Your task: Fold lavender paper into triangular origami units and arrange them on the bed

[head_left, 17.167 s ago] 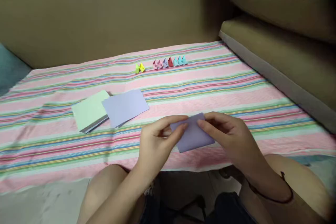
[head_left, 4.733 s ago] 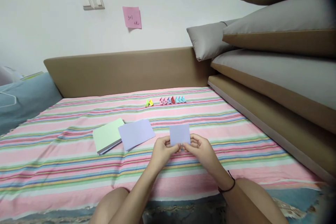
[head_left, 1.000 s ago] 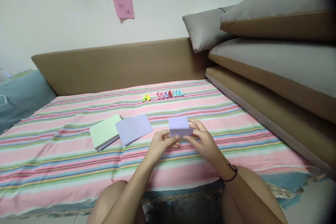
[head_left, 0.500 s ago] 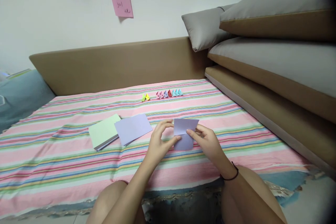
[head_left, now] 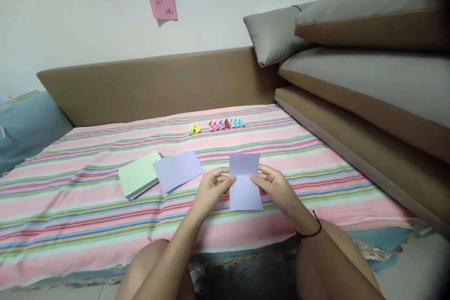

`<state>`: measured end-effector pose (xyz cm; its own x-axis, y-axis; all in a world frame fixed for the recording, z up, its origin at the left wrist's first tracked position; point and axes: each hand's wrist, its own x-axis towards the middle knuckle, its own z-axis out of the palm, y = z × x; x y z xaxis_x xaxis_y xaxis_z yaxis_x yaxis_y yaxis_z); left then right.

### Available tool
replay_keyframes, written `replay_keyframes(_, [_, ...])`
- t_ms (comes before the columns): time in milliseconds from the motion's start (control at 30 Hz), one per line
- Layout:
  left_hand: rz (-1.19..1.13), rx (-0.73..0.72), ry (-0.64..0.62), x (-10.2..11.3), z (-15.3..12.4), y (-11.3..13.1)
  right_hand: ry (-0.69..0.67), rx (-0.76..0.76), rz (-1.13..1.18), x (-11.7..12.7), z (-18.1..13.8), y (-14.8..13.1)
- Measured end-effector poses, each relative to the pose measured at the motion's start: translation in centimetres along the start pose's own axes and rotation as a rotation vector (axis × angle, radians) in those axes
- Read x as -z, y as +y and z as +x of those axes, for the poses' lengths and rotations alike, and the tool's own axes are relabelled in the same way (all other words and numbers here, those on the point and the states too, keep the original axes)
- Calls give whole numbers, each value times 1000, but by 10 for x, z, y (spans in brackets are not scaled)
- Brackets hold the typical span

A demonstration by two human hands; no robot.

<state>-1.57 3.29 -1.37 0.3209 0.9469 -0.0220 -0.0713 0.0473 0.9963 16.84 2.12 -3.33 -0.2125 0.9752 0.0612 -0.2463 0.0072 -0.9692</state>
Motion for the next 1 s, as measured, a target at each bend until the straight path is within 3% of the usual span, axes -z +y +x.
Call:
replay_keyframes(233, [-25, 19, -7, 5, -2, 5, -25, -6, 7, -1, -2, -5])
replay_keyframes(433, [-102, 78, 26, 2, -1, 5, 176, 111, -34, -3, 1, 2])
replay_keyframes(567, [-153, 150, 114, -1, 0, 1, 237, 170, -183, -5, 1, 7])
replay_keyframes(667, [-201, 168, 86, -4, 0, -1, 267, 215, -268, -6, 1, 9])
replay_keyframes(1000, [-170, 113, 183, -5, 1, -4, 192, 287, -317, -6, 2, 14])
